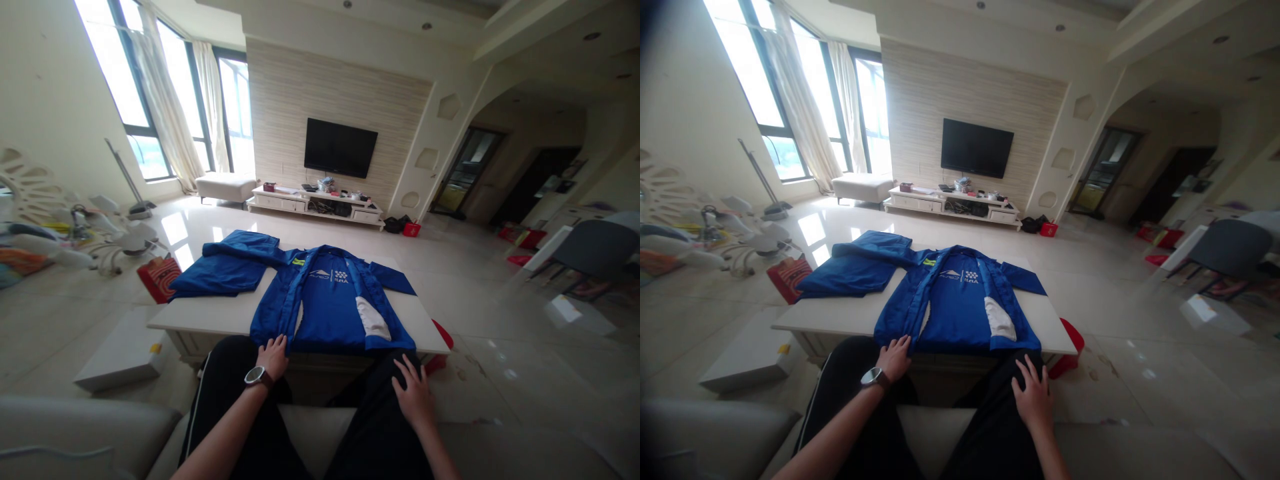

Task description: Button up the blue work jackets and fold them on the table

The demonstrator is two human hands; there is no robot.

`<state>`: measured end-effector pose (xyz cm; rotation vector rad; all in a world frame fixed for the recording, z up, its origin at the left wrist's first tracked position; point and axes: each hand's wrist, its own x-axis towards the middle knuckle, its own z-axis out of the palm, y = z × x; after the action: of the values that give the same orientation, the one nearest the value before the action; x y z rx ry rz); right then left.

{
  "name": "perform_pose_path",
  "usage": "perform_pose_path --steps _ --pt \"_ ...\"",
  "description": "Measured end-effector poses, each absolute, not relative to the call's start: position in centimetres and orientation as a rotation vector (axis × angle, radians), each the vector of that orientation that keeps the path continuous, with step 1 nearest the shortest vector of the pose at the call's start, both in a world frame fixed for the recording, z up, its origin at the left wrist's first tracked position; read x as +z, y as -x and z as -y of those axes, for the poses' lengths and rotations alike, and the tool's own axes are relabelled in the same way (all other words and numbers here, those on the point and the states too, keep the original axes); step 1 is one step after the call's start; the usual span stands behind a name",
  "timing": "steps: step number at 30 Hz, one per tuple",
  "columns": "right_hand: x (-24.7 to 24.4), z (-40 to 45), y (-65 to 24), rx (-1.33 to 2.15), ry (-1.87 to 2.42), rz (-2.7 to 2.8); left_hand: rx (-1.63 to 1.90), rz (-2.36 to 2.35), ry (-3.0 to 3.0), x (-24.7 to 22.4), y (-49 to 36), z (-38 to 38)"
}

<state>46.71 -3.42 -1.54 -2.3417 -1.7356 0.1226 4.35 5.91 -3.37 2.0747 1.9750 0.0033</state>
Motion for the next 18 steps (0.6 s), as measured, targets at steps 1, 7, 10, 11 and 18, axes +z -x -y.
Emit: perform_pose_path --steps 1,7,10,11,18 --pt "-1.5 3.4 -46.7 0.128 2.341 1.736 0.004 -1.969 -2.069 -3.3 -4.3 -5.9" --pt "-1.5 3.4 -46.8 0.133 2.349 1.737 0.03 -1.949 -2.022 -3.3 -4.3 -5.9" --pt "-1.6 3.4 -46.7 0.121 2.345 1.736 0.057 -1.948 -2.004 -3.7 -4.6 -5.7" --pt "-1.6 3.4 -46.7 0.121 2.344 1.733 0.062 -1.945 -1.998 -3.8 -4.7 -5.6" --pt "-1.3 3.4 -46.6 0.134 2.356 1.729 0.083 -1.919 -1.983 -4.4 -4.8 -5.6"
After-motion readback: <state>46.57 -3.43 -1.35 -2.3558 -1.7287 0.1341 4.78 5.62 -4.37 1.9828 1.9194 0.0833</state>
